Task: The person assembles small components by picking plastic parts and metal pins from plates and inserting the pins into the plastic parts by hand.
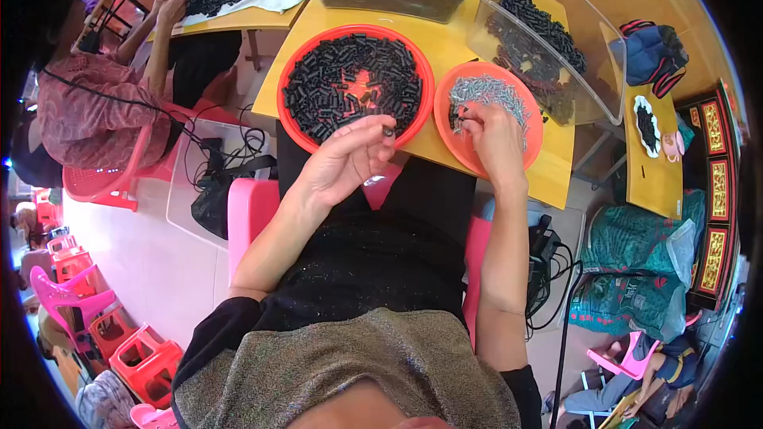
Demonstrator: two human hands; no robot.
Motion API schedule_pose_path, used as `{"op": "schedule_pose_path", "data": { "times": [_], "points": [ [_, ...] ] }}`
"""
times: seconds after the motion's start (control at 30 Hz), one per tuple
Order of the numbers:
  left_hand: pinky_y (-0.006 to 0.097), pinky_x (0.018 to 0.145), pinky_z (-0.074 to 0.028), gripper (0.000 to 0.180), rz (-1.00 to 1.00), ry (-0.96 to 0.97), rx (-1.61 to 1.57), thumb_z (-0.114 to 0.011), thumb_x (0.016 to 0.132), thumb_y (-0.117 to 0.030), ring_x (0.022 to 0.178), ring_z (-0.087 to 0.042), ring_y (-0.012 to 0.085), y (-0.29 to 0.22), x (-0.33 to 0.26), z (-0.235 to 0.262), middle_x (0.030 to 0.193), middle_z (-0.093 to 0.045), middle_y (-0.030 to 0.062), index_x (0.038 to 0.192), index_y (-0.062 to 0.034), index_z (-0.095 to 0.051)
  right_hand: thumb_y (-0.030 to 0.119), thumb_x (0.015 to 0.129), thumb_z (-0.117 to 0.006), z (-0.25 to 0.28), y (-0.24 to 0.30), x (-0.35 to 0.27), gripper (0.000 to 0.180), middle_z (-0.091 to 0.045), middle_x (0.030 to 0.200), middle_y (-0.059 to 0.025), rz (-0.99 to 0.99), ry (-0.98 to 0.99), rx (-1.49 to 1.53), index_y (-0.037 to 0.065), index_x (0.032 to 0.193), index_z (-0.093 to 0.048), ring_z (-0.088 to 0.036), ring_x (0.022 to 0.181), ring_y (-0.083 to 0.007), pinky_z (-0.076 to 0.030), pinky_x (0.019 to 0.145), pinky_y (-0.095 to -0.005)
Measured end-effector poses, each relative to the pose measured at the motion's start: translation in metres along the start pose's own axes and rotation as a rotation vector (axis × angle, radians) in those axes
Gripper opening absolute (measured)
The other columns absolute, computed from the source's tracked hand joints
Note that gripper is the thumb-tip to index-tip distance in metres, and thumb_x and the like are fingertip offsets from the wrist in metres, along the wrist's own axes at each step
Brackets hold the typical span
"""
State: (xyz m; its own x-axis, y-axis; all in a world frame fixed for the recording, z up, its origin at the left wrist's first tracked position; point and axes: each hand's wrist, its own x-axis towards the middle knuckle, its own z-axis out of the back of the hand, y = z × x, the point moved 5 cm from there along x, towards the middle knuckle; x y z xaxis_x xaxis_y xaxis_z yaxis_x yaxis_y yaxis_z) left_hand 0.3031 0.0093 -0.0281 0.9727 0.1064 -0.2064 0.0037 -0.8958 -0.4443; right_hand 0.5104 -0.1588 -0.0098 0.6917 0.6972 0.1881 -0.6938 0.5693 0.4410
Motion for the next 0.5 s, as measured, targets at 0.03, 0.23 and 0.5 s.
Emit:
{"op": "schedule_pose_path", "data": {
  "times": [0.03,0.23,0.5],
  "points": [
    [0.024,0.076,-0.054,0.024,-0.002,0.003,-0.002,-0.068,0.105,-0.016,0.087,-0.068,0.0104,-0.001,-0.002,0.001,0.103,-0.073,0.0038,0.127,-0.0053,-0.069,0.011,0.089,-0.078,-0.001,-0.001,-0.001,0.011,-0.075,0.098,-0.0196,0.008,-0.026,0.008,0.004,0.097,-0.079,-0.073,0.089,-0.0427,-0.057,0.077,-0.0524],
    [0.023,0.077,-0.054,0.020,-0.014,-0.018,0.067,-0.069,0.105,-0.016,0.088,-0.068,0.0095,-0.005,-0.009,-0.001,0.101,-0.073,0.0031,0.121,-0.0052,-0.071,0.012,0.090,-0.078,-0.001,-0.004,-0.001,0.014,-0.075,0.090,-0.0229,-0.043,-0.102,0.130,0.000,0.096,-0.078,-0.074,0.079,-0.0417,-0.058,0.072,-0.0498],
    [0.024,0.083,-0.056,0.016,-0.051,-0.014,0.066,-0.068,0.104,-0.013,0.089,-0.069,0.0102,-0.009,-0.008,0.003,0.099,-0.073,0.0024,0.117,-0.0054,-0.072,-0.005,0.096,-0.074,0.035,0.077,-0.023,0.013,-0.069,0.087,0.0047,-0.121,-0.063,0.872,-0.002,0.109,-0.075,-0.059,0.072,-0.0009,-0.045,0.066,-0.0170]
  ]
}}
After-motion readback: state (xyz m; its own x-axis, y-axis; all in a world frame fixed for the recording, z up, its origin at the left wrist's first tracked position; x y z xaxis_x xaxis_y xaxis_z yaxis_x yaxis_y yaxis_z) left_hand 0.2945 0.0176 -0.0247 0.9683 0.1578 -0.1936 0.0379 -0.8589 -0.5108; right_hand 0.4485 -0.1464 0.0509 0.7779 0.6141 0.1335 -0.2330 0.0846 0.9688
